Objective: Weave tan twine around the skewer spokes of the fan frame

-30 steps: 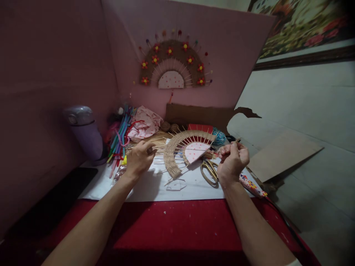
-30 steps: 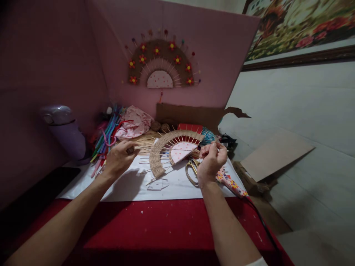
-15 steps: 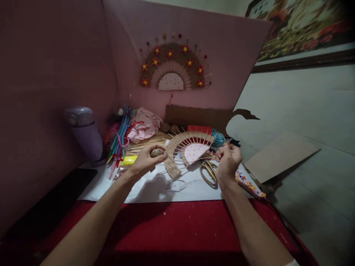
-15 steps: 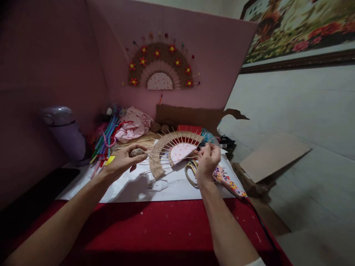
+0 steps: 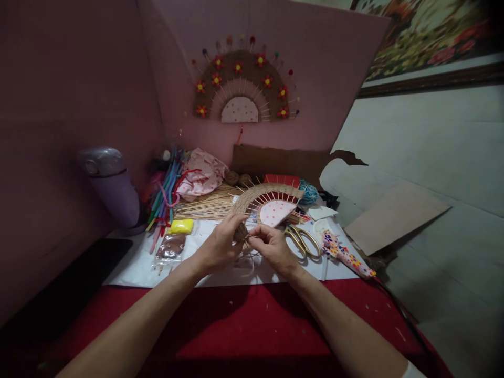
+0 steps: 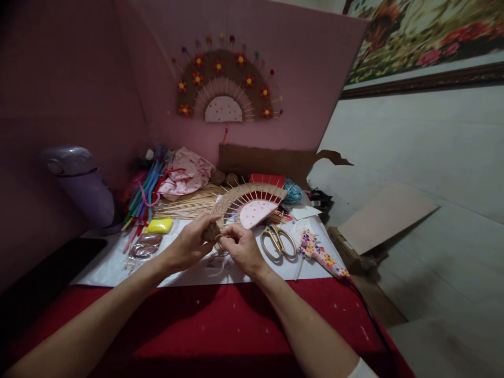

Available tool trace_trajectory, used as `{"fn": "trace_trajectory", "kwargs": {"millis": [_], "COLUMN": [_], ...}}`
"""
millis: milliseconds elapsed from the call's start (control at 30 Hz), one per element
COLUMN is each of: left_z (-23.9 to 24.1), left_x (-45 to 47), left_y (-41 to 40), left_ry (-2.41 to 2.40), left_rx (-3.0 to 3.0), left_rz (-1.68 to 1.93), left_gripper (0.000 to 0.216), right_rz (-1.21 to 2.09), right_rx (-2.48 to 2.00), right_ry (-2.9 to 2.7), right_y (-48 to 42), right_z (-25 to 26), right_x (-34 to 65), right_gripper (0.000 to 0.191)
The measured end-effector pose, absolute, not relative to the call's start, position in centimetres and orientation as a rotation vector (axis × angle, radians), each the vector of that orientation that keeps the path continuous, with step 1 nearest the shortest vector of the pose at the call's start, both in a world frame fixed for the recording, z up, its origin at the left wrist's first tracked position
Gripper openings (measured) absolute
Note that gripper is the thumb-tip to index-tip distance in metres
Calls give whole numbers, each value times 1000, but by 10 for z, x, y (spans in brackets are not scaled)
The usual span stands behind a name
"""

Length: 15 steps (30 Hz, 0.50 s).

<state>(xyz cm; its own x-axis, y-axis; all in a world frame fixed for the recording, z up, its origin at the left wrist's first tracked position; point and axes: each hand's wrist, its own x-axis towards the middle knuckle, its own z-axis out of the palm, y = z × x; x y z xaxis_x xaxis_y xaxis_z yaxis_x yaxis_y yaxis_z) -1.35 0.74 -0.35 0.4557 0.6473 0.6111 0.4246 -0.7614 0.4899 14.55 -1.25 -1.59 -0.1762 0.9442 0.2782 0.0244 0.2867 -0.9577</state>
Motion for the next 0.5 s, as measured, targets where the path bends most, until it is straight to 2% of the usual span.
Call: {"fn": "trace_trajectory", "kwargs": {"millis": [100, 233, 400, 500], "left_z": [6, 7, -4, -3], "left_x": [-18, -20, -13, -12], "left_y": [6, 9, 8, 5], "left_ry": [957, 1025, 936, 920], "left_rx": [2327, 2283, 2379, 2381], "left_rz": [1204, 1259, 1164, 1160], "left_gripper": [46, 44, 60, 61], "right_rz": [1155, 1265, 1212, 1193], "right_rx": [-916, -919, -920, -923], "right_ry": [-1440, -1367, -1460, -1420], "right_y": [-11, -13, -16, -16], "right_z": [-13, -14, -20, -18], "right_x": [150, 148, 138, 140], "right_gripper": [15, 22, 20, 16]}}
